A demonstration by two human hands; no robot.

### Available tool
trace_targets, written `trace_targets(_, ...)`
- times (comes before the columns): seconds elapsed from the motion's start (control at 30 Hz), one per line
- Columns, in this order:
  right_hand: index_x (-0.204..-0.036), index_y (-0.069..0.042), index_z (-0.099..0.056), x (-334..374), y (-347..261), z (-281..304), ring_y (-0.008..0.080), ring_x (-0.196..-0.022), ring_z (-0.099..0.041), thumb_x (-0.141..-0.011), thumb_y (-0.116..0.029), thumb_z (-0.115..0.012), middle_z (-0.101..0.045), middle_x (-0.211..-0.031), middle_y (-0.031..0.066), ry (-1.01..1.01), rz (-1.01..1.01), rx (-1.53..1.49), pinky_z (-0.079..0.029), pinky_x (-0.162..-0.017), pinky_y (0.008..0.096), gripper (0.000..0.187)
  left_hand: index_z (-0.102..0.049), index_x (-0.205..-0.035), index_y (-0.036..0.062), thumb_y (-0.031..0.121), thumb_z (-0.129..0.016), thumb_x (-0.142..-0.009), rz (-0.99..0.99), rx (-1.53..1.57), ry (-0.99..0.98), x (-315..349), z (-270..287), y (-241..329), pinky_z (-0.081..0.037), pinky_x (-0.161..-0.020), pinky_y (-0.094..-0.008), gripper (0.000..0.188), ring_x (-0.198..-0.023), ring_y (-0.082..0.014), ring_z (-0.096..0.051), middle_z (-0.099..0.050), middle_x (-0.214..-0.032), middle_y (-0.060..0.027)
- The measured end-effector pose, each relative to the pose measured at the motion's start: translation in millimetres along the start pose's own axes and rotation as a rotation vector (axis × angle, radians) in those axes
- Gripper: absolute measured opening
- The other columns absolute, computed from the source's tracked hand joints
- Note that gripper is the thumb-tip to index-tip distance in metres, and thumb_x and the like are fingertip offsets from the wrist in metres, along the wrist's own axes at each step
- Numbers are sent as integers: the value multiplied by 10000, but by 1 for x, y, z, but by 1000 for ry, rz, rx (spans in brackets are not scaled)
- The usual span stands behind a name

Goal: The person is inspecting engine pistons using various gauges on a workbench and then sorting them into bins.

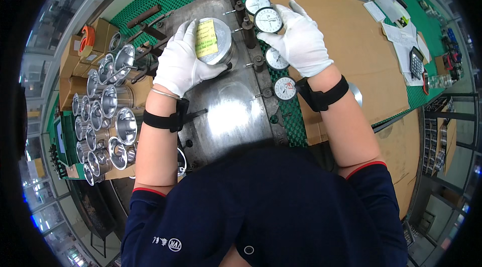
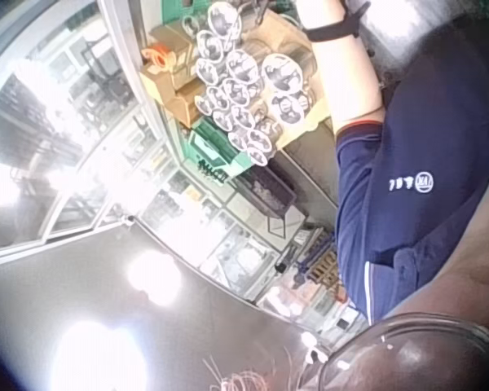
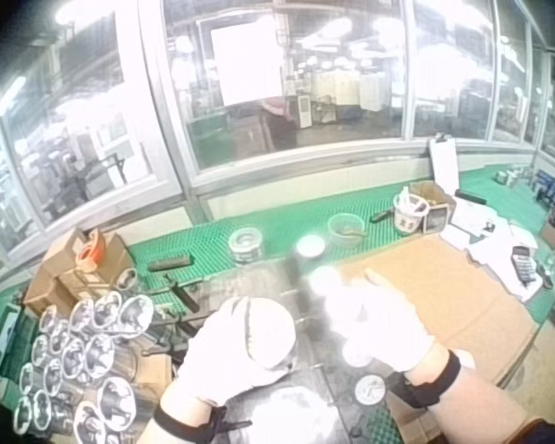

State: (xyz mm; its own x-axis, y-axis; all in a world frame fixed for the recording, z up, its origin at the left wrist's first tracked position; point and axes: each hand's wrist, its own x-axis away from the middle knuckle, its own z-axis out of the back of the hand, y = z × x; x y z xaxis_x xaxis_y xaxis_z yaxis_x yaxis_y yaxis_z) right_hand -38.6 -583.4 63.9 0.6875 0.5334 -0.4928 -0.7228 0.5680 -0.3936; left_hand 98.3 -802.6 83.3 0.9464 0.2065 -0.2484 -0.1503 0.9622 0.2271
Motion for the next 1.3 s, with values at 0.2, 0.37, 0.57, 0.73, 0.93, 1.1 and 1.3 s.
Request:
trace_targets(0.2,-1219,-75,-619,1,0,1,352,-1244,-524,-695,-346,-822,-643,-1217,132,2,9,7,-439,-1035,414,624,-396,-1405,-10,535,-848,-525,0,7,6,0,-2,1,-498,-962,-414,1129,-1139,-398,-578,-467,-1377,-235)
trace_targets(0.37,-1249,37,-552,8,-30,18,374,-1194,-551,-712,-328,-824,-609,-1230,222,184,95,21,-456,-1005,425,704,-389,-1416,-27,534,-778,-666,140,449,40,-2,4,-14,-438,-1036,-376,1015,-1231,-341,-540,-497,-1379,-247)
trace_targets(0.57,-1374,62,-422,50,-71,31,224,-901,-663,-871,-242,-669,-665,-1008,164,-557,-377,-780,-530,-772,333,638,-371,-1445,-18,581,-600,-833,358,970,-46,-6,0,-30,-411,-1039,-333,886,-1245,-301,-543,-532,-1352,-254)
trace_targets(0.73,-1509,3,-131,62,-84,-11,187,-950,-629,-916,-194,-598,-616,-1133,171,-720,-503,-968,-514,-802,292,780,-388,-1406,-6,561,-832,-535,-24,-61,25,0,-5,3,-468,-995,-425,1131,-1184,-406,-532,-448,-1390,-231)
trace_targets(0.93,-1525,-26,65,58,-85,-31,168,-986,-608,-928,-110,-573,-605,-1170,154,-645,-485,-1023,-514,-828,282,878,-409,-1390,-3,519,-848,-524,-48,-23,53,10,-4,7,-495,-942,-431,1103,-1124,-404,-559,-496,-1332,-212)
trace_targets(1.1,-1507,-40,156,60,-85,-33,181,-881,-646,-922,-114,-578,-629,-1111,166,-690,-469,-971,-553,-758,300,942,-425,-1375,-5,502,-843,-526,-52,-13,52,10,-2,8,-508,-918,-425,1074,-1093,-397,-577,-509,-1310,-206)
trace_targets(1.3,-1491,-54,213,53,-80,-29,204,-869,-658,-918,-132,-588,-633,-1090,171,-770,-457,-971,-565,-776,313,988,-422,-1381,6,499,-839,-525,-36,-34,41,6,-4,5,-515,-905,-427,1072,-1081,-392,-584,-509,-1318,-190)
